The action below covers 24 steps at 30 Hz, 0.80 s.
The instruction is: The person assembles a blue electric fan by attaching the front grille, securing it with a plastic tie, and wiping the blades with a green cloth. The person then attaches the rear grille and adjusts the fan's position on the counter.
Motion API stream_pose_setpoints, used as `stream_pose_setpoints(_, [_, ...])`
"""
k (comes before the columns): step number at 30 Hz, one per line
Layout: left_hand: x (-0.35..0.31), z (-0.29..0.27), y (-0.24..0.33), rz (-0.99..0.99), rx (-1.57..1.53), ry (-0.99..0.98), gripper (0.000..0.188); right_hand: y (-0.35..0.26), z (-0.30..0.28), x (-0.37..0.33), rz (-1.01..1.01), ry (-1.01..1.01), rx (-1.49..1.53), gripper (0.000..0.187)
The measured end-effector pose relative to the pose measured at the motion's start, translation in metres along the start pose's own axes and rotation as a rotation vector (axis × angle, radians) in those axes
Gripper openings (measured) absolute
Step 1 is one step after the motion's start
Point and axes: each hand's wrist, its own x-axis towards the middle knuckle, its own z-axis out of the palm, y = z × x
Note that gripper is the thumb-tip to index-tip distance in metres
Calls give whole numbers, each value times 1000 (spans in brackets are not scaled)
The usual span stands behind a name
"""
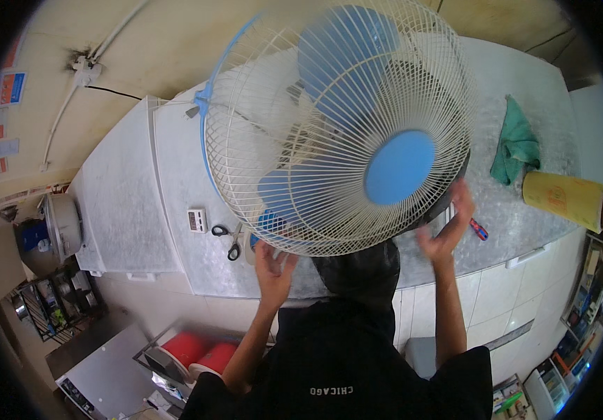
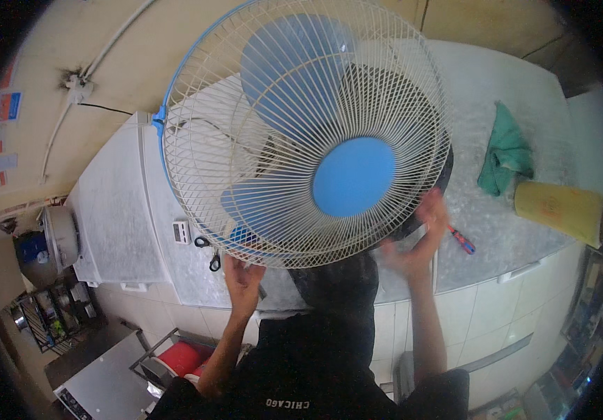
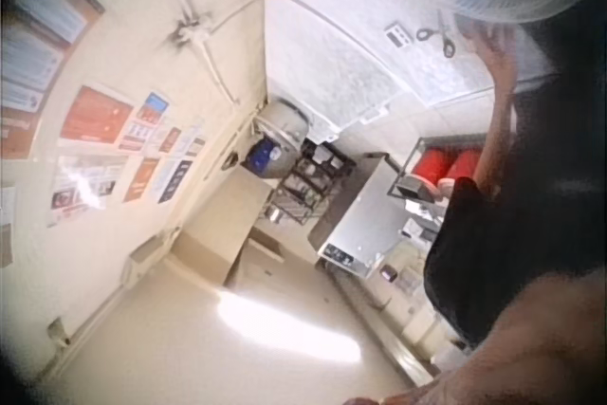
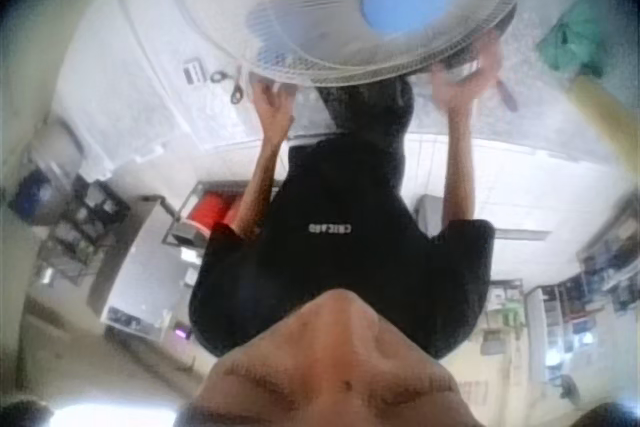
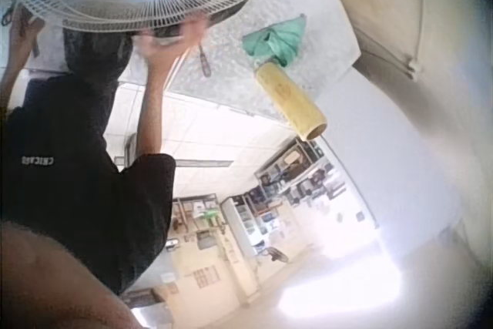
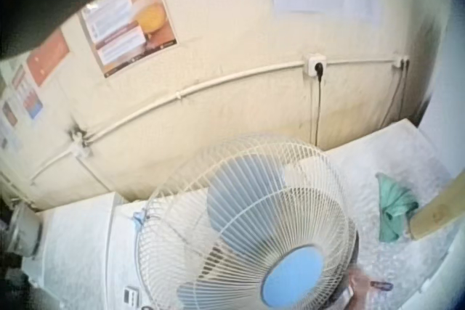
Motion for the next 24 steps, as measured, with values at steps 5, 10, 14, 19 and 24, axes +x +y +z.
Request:
stream_pose_setpoints(5, [1,3,-20,-22,-138,-21,63,-64,42,-48,-254,-201,-32,81])
stream_pose_setpoints(10, [2,-9,-37,-17,-51,-78,74,-83,82,-70,-187,-189,-189,62])
stream_pose_setpoints(14, [0,-7,-37,-58,-59,-45,71,-82,99,-76,-197,-124,-288,61])
stream_pose_setpoints(19, [-3,-15,-40,-52,52,-118,65,-79,98,-80,-209,-136,-303,67])
stream_pose_setpoints(24, [-4,-6,-35,-1,27,-107,61,-80,90,-73,-197,-196,-334,72])
